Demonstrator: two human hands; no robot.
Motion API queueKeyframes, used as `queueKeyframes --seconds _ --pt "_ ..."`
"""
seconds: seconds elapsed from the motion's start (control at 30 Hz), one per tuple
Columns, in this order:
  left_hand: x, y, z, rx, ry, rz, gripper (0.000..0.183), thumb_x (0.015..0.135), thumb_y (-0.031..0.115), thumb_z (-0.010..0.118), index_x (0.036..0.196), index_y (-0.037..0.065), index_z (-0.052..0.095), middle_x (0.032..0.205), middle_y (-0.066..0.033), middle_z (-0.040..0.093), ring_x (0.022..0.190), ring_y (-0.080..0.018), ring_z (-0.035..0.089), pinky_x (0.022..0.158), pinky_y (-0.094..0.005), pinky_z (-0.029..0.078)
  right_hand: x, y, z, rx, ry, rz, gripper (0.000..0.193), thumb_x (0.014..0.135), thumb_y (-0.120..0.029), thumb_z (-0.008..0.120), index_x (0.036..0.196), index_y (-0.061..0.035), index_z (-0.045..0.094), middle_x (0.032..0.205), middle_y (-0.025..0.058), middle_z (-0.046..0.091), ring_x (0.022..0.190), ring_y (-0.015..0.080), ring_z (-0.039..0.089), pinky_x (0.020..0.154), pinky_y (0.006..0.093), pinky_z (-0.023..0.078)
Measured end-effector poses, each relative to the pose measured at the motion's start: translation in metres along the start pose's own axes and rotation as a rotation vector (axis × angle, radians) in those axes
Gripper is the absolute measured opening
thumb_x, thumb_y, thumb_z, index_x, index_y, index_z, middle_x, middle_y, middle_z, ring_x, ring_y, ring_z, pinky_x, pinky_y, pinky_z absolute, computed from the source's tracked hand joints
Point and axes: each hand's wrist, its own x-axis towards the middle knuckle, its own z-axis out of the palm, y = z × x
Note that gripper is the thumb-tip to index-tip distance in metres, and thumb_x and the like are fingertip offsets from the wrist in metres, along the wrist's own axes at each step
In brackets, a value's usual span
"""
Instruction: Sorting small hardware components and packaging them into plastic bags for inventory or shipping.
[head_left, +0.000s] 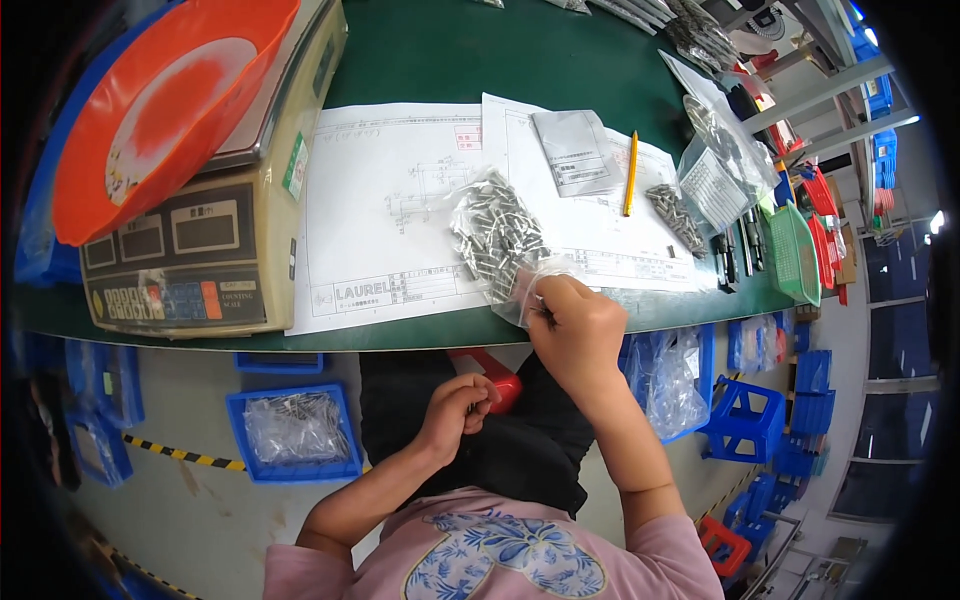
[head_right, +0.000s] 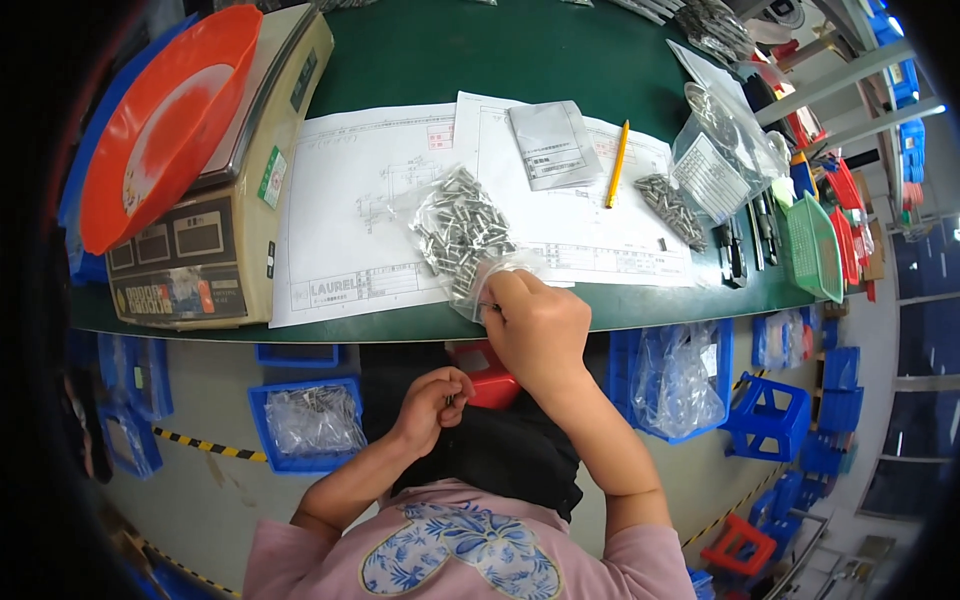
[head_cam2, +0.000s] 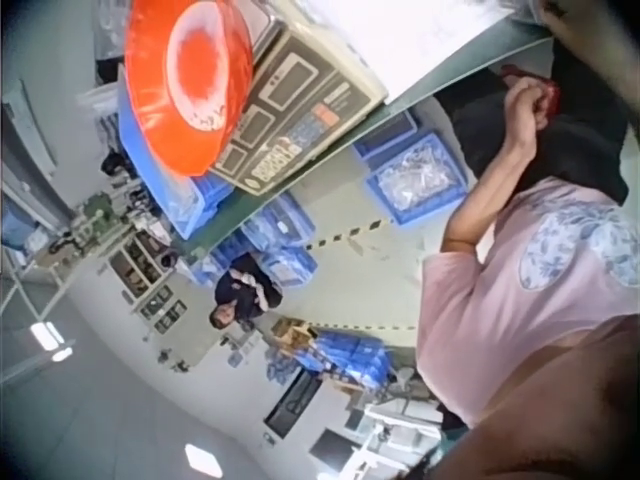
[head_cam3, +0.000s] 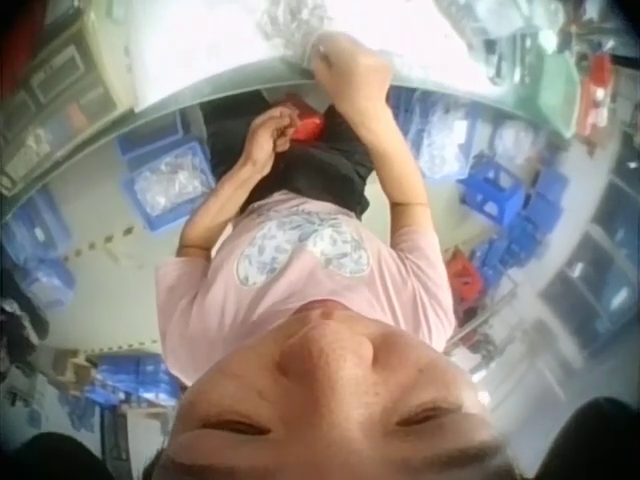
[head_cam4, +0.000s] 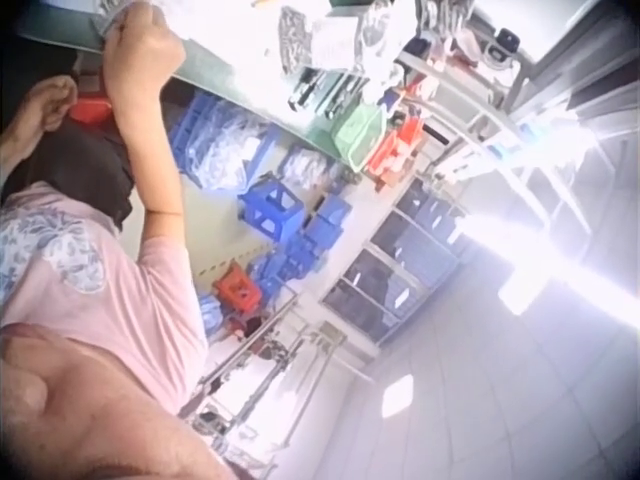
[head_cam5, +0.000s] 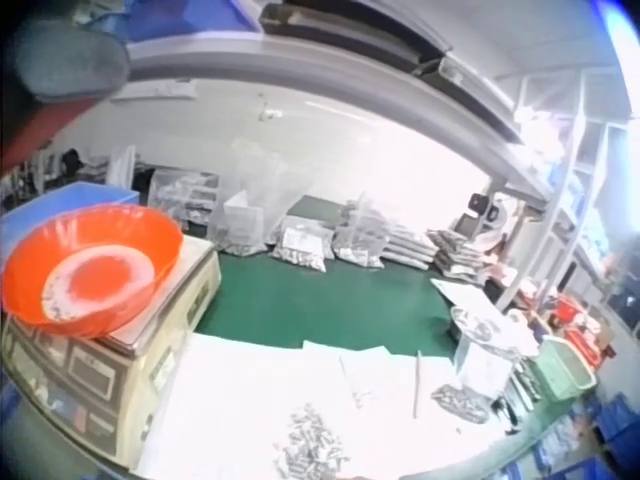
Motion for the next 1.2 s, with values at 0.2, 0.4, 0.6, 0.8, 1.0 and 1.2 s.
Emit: queueKeyframes --seconds 0.2,0.4,0.6,0.8,1.0,1.2 --pt "-0.003 0.004 0.005 -0.017 -0.014 0.046 0.013 0.081 0.009 0.043 0.078 0.002 0.054 0.063 0.0004 0.043 0.046 -0.0039 0.031 0.042 -0.0176 0.023 -0.004 0.002 -0.006 -0.072 -0.05 0.103 0.009 0.067 -0.01 0.062 0.07 -0.0086 0.054 0.058 0.0064 0.055 0.047 0.0254 0.053 0.043 0.0335 0.04" --pt "-0.004 0.017 0.045 0.004 -0.114 0.035 0.018 0.087 0.017 0.043 0.081 0.004 0.054 0.065 0.0016 0.042 0.048 -0.0036 0.032 0.043 -0.0171 0.024 -0.047 0.011 -0.031 0.555 -0.053 0.308 0.011 0.074 0.0 0.061 0.085 -0.0021 0.057 0.053 -0.0014 0.046 0.049 0.0001 0.042 0.043 0.0157 0.033" --pt "0.001 0.012 0.069 -0.072 -0.24 -0.013 0.02 0.091 0.023 0.042 0.083 0.006 0.049 0.068 0.0025 0.042 0.051 -0.0026 0.033 0.045 -0.0162 0.027 -0.082 0.015 -0.039 0.729 0.015 0.239 0.011 0.073 0.003 0.06 0.083 -0.0011 0.057 0.053 -0.0044 0.041 0.046 0.0014 0.031 0.041 0.0175 0.024" --pt "0.002 0.005 0.073 -0.101 -0.217 -0.043 0.02 0.09 0.024 0.046 0.086 0.005 0.051 0.068 0.0024 0.043 0.051 -0.0027 0.033 0.045 -0.0157 0.028 -0.094 0.033 -0.042 0.575 0.0 0.109 0.014 0.072 -0.001 0.061 0.085 -0.0015 0.056 0.066 0.0073 0.059 0.055 0.0161 0.06 0.047 0.0223 0.045" --pt "-0.005 0.003 0.074 -0.011 -0.13 0.017 0.019 0.089 0.021 0.048 0.085 0.003 0.051 0.065 0.0027 0.04 0.05 -0.0023 0.032 0.044 -0.0157 0.028 -0.102 0.031 -0.061 0.447 -0.071 0.216 0.021 0.063 -0.008 0.063 0.079 -0.0049 0.051 0.058 0.0055 0.052 0.046 0.0204 0.053 0.042 0.0288 0.04" --pt "-0.006 0.0 0.074 0.011 -0.108 0.057 0.018 0.089 0.021 0.049 0.083 0.004 0.052 0.063 0.0025 0.04 0.049 -0.0026 0.031 0.043 -0.0154 0.027 -0.105 0.037 -0.059 0.359 0.104 -0.016 0.018 0.057 -0.003 0.06 0.071 -0.0081 0.052 0.058 0.0026 0.049 0.045 0.0188 0.048 0.042 0.0283 0.037"
